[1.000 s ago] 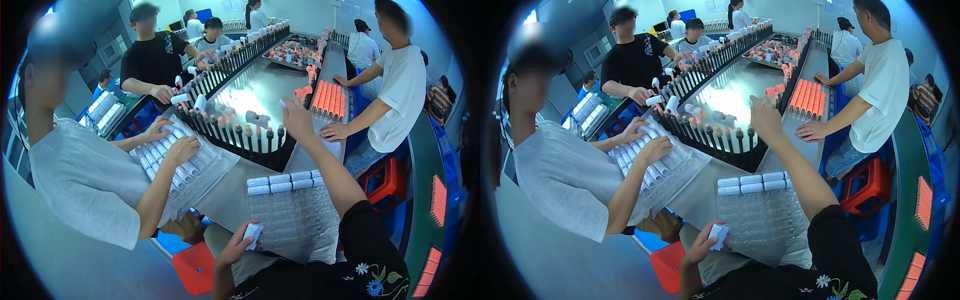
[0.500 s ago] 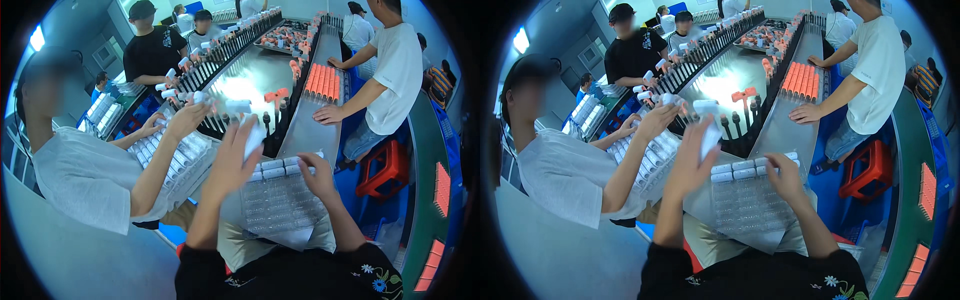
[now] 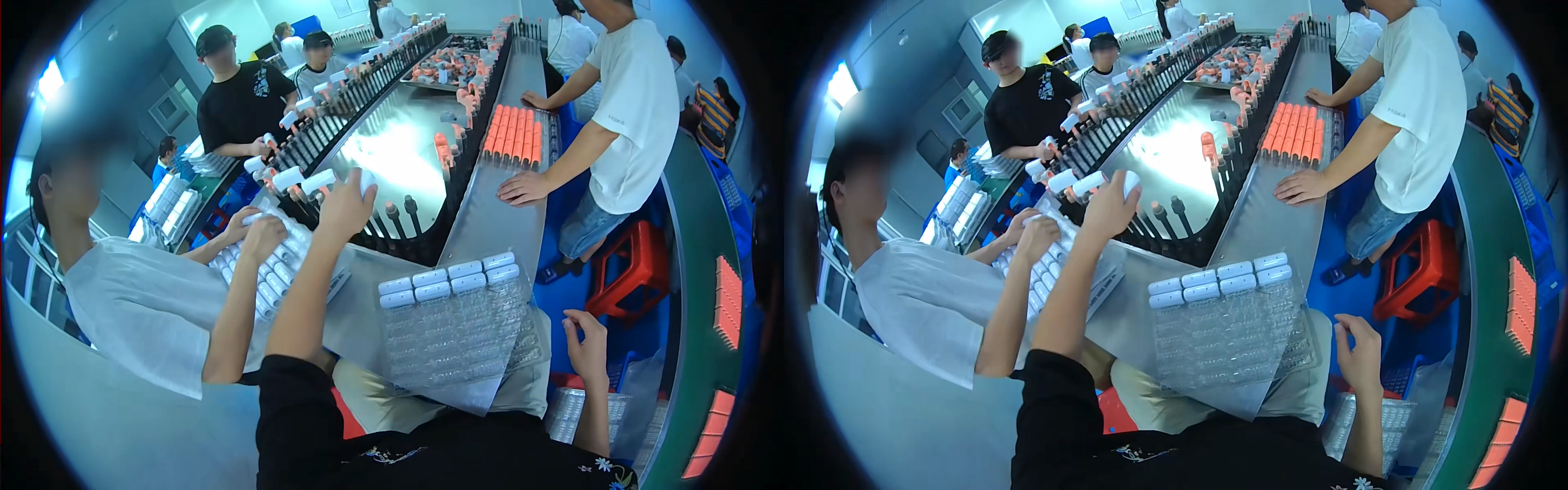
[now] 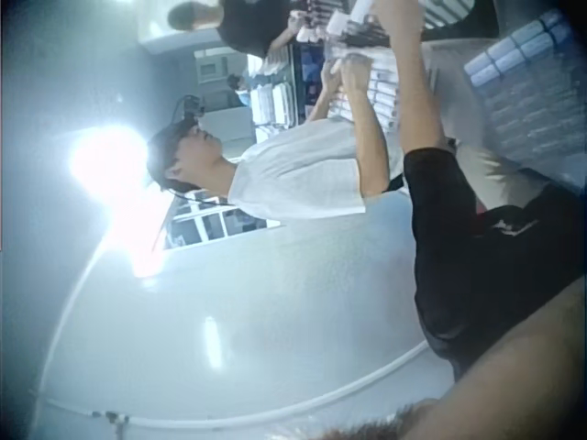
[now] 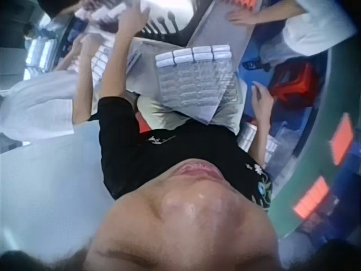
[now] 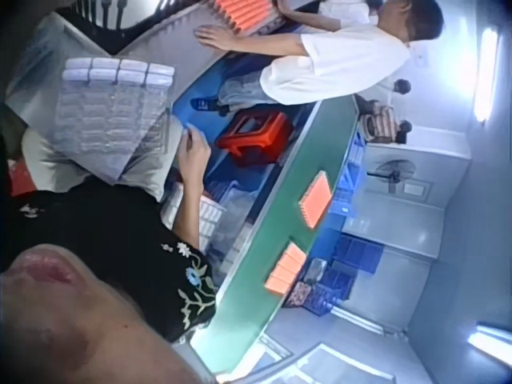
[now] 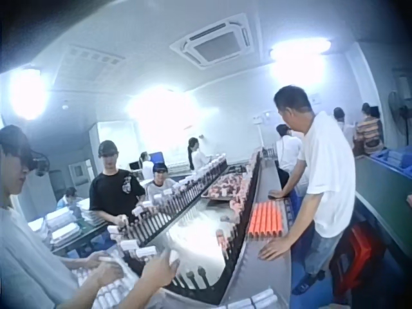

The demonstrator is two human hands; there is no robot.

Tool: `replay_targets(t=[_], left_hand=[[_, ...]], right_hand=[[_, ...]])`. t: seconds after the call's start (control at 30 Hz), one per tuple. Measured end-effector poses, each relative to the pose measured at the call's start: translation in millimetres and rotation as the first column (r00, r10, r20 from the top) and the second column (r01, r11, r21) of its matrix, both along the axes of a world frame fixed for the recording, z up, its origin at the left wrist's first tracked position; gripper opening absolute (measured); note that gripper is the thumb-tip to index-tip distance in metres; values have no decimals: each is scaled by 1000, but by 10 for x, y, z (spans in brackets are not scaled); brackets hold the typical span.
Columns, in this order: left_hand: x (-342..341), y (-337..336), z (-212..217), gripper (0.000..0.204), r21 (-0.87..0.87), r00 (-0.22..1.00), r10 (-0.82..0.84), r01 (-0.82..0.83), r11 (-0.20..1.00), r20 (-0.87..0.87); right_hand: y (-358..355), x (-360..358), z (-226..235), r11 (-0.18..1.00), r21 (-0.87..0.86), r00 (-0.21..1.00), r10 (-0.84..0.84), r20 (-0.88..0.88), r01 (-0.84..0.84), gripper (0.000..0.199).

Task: The person removes plastic components from blister trays by hand and mounts them onto the upright pegs of a rotating conveyor line, then receives a stack of filled trays and places additional components onto the pegs.

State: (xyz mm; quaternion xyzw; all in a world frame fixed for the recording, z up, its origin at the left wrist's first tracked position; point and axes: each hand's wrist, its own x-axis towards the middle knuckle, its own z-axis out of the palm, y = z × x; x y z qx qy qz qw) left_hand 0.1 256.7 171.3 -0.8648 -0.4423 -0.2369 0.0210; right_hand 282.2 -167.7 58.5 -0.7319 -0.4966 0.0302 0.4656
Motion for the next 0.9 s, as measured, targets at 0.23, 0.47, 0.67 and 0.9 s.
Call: replay_targets(t=[0.23,0.47,0.67,0.9], left_hand=[[15,-885,-172,46,-288,968,46,-118,950,-246],[670,-1153,426,36,8,879,-448,456,890,-164],[1008,-346,626,37,213,773,-565,627,750,-288],[923,-98,673,34,-106,827,-394,385,917,-400]], right_hand=[[247,-62,122,983,-137,977,141,159,-119,19],[800,-32,58,938,-178,908,336,251,-297,30],[1491,72,-273,921,-165,841,389,378,-352,41],[1938,240,-296,774,-574,789,519,329,-269,40]])
